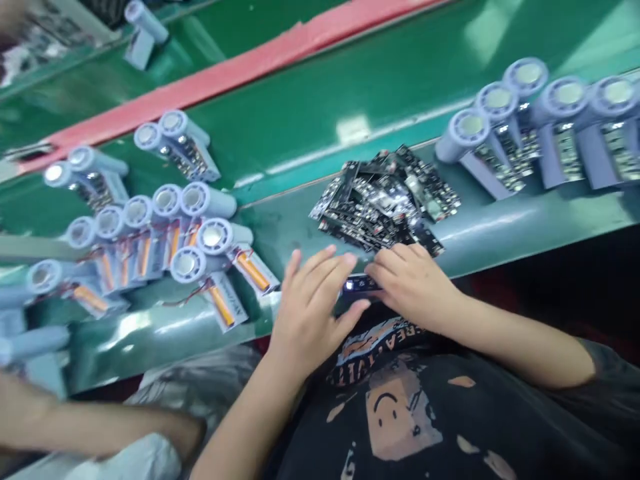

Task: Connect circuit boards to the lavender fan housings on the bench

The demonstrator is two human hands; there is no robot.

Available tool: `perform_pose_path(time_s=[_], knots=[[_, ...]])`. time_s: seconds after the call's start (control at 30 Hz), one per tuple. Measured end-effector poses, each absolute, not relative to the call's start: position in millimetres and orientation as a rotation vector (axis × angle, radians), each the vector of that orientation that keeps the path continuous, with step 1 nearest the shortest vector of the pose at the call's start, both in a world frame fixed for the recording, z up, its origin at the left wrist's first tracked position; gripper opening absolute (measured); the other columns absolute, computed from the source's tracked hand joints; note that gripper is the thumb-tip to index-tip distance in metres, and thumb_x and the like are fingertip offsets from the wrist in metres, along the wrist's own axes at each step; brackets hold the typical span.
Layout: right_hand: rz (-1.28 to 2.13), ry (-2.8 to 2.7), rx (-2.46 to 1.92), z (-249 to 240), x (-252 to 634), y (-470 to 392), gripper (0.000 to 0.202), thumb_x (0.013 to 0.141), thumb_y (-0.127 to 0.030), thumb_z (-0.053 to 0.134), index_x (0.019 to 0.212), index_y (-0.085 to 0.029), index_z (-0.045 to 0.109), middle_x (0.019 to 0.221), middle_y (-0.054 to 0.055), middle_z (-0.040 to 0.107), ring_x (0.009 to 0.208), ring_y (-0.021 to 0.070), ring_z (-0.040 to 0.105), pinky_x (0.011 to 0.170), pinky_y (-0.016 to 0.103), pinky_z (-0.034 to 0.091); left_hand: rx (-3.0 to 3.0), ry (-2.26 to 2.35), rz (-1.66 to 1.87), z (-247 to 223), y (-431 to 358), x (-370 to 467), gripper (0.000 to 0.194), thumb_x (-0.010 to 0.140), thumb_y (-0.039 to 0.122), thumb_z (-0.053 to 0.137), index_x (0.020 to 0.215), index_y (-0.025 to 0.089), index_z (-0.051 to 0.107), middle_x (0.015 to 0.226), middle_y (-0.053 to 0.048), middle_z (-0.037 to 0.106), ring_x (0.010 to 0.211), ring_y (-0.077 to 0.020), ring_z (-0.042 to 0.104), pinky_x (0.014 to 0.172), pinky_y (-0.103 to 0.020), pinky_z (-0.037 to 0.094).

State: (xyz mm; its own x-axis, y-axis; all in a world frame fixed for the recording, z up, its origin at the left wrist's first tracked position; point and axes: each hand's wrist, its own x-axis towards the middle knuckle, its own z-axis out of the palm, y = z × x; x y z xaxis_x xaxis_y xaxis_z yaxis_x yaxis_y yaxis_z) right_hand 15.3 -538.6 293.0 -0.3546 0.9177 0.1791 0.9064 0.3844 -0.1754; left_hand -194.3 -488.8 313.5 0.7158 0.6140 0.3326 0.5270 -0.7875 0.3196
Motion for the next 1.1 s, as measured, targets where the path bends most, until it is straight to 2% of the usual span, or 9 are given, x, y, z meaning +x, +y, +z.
perform_pose_path(time_s=[0.07,0.17,0.3,0.43,0.6,0.73,0.87,1.0,1.1], knots=[[0.019,-2.269,-1.645,294,30,-544,0.016,0.094,-0.032,0.068,0.104,-0.02,0.069,0.096,0.006,0.067,0.088,0.0232,0.055,0.075,0.036,0.033,2.664,0.899,0.988,314,-492,-206,0.071,0.089,0.021,0.067,0.15,0.038,0.034,0.12,-0.006,0.07,0.124,-0.0277,0.063,0.117,-0.064,0.04],[-0.161,-1.892,-1.848,292,71,-555,0.024,0.101,-0.04,0.057,0.111,-0.02,0.066,0.102,0.009,0.068,0.096,0.0255,0.058,0.081,0.037,0.038,2.556,0.926,1.22,314,-491,-215,0.074,0.087,0.014,0.062,0.15,0.042,0.033,0.113,-0.004,0.067,0.117,-0.0263,0.065,0.111,-0.063,0.046],[-0.464,-1.518,-2.152,273,131,-552,0.034,0.101,-0.048,0.051,0.114,-0.02,0.064,0.102,0.014,0.066,0.099,0.0335,0.059,0.074,0.04,0.038,2.642,0.774,1.065,312,-479,-187,0.05,0.086,0.012,0.064,0.131,0.031,0.054,0.11,-0.005,0.071,0.115,-0.0255,0.067,0.11,-0.054,0.048],[-0.555,-1.487,-2.189,256,149,-538,0.036,0.099,-0.051,0.051,0.11,-0.02,0.065,0.1,0.014,0.066,0.093,0.0326,0.058,0.071,0.039,0.035,2.795,0.477,0.877,307,-467,-138,0.018,0.092,0.019,0.063,0.11,0.025,0.063,0.114,-0.005,0.076,0.116,-0.023,0.069,0.105,-0.045,0.051],[-0.501,-1.473,-2.328,256,136,-525,0.037,0.099,-0.049,0.05,0.106,-0.017,0.067,0.102,0.015,0.064,0.094,0.0334,0.055,0.075,0.042,0.036,2.813,0.4,0.821,300,-464,-112,0.012,0.095,0.021,0.06,0.103,0.02,0.069,0.113,-0.006,0.078,0.115,-0.0237,0.069,0.101,-0.044,0.053],[-0.338,-1.396,-2.427,266,128,-517,0.037,0.097,-0.046,0.051,0.116,-0.017,0.064,0.108,0.017,0.06,0.102,0.0362,0.052,0.082,0.048,0.038,2.846,0.457,0.706,298,-460,-103,0.019,0.097,0.025,0.056,0.107,0.019,0.071,0.119,-0.008,0.076,0.119,-0.0261,0.067,0.103,-0.046,0.052],[-0.198,-1.383,-2.457,276,128,-509,0.033,0.092,-0.042,0.058,0.114,-0.017,0.063,0.128,0.021,0.053,0.116,0.0402,0.048,0.093,0.055,0.039,2.979,0.446,0.315,302,-447,-67,0.033,0.1,0.037,0.056,0.122,0.017,0.069,0.135,-0.01,0.069,0.133,-0.0284,0.058,0.115,-0.047,0.043],[-0.181,-1.48,-2.357,276,137,-502,0.031,0.089,-0.036,0.06,0.114,-0.017,0.062,0.15,0.021,0.043,0.133,0.0414,0.042,0.103,0.056,0.037,3.035,0.526,0.011,305,-431,-26,0.059,0.099,0.05,0.055,0.145,0.013,0.054,0.155,-0.013,0.053,0.143,-0.0327,0.047,0.121,-0.053,0.034],[-0.183,-1.521,-2.323,270,142,-501,0.03,0.091,-0.035,0.057,0.115,-0.017,0.062,0.153,0.02,0.044,0.136,0.0408,0.041,0.105,0.057,0.036,3.035,0.565,-0.113,303,-426,-14,0.071,0.097,0.054,0.055,0.154,0.013,0.043,0.162,-0.013,0.044,0.144,-0.0333,0.044,0.12,-0.053,0.033]])
